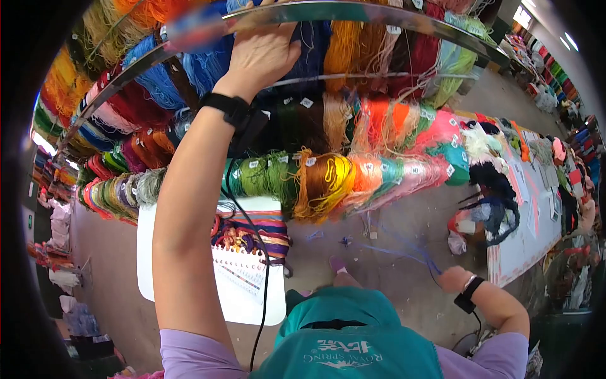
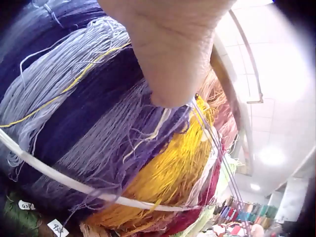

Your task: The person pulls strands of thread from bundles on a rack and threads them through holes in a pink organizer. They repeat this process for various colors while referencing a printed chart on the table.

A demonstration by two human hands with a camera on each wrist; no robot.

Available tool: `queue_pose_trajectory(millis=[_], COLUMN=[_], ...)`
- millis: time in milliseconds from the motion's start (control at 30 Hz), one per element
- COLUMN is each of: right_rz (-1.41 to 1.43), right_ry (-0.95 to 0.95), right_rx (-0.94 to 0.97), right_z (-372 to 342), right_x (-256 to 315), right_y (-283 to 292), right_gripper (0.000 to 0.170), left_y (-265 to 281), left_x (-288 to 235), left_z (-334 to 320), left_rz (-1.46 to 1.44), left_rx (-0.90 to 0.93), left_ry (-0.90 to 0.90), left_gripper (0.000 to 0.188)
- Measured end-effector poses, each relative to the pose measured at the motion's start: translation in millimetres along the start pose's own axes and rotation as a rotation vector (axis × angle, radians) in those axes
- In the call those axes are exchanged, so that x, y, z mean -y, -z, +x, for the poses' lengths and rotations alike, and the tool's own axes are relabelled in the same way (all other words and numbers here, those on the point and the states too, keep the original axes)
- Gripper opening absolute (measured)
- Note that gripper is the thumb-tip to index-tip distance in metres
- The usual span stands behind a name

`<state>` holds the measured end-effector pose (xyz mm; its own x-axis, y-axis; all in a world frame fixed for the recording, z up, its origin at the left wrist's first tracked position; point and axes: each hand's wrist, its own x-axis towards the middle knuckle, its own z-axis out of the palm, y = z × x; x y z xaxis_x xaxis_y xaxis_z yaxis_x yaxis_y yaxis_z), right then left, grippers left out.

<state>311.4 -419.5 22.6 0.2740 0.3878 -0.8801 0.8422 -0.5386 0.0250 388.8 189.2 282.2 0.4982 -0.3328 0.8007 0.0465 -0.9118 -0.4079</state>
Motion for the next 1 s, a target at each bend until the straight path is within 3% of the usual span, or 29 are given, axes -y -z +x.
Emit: queue_pose_trajectory(millis=[33, 133, 167, 200, 233, 267, 333, 367, 400, 467, 533, 633, 733, 900, 1000], right_rz=[0.038, 0.259, 0.267, 0.439, 0.611, 0.831, 0.983, 1.036, 1.208, 1.41, 1.475, 1.545, 1.672, 1.407, 1.123], right_ry=[-0.054, 0.01, 0.196, 0.223, 0.245, 0.225, 0.408, 0.335, 0.417, 0.594, 0.787, 0.85, 0.931, 0.926, 0.935], right_rx=[0.091, 0.103, 0.127, -0.065, -0.257, -0.333, -0.722, -0.64, -0.591, -0.533, -0.516, -0.467, -0.42, -0.389, -0.43], right_z=[-0.9, 5.6, 18.5, 19.2, 16.7, 18.2, 23.0, 7.6, -5.6, -16.1, -16.9, -19.0, -4.7, 49.2, 50.8], right_x=[-2.7, 1.8, -2.3, 8.3, 24.4, 38.9, 67.1, 81.7, 96.9, 117.9, 133.1, 150.8, 148.4, 152.3, 204.5], right_y=[-39.2, -101.7, -97.6, -66.7, -25.9, 17.9, 94.7, 142.9, 181.3, 230.2, 259.9, 288.6, 305.7, 320.4, 326.0], right_gripper=[0.028, 0.029, 0.026, 0.024, 0.023, 0.022, 0.027, 0.025, 0.022, 0.019, 0.018, 0.018, 0.018, 0.021, 0.031], left_y=[4.0, 16.9, 24.7, 31.9, 43.3, 55.5, 78.5, 86.3, 98.1, 132.4, 145.1, 149.5, 167.9, 214.0, 233.5], left_x=[-5.7, -23.1, -31.1, -41.0, -54.9, -70.1, -99.0, -115.1, -131.2, -148.1, -161.2, -156.6, -124.9, -87.1, -84.1], left_z=[-11.2, -47.8, -59.5, -70.5, -81.1, -89.8, -103.8, -114.1, -120.4, -122.3, -135.6, -161.0, -178.7, -183.0, -153.3], left_rz=[-0.08, -0.197, -0.301, -0.486, -0.678, -0.866, -1.264, -1.473, -1.597, -1.826, -2.018, -1.935, -1.637, -1.474, -1.499], left_rx=[0.051, 0.101, 0.16, 0.185, 0.321, 0.457, 0.604, 0.693, 0.692, 1.027, 0.925, 0.932, 0.997, 0.756, 0.601], left_ry=[0.033, 0.017, 0.002, 0.023, 0.149, 0.278, 0.397, 0.492, 0.475, 0.705, 0.781, 0.953, 1.043, 1.179, 1.2], left_gripper=[0.06, 0.052, 0.039, 0.028, 0.025, 0.022, 0.019, 0.021, 0.023, 0.033, 0.034, 0.025, 0.018, 0.028, 0.029])
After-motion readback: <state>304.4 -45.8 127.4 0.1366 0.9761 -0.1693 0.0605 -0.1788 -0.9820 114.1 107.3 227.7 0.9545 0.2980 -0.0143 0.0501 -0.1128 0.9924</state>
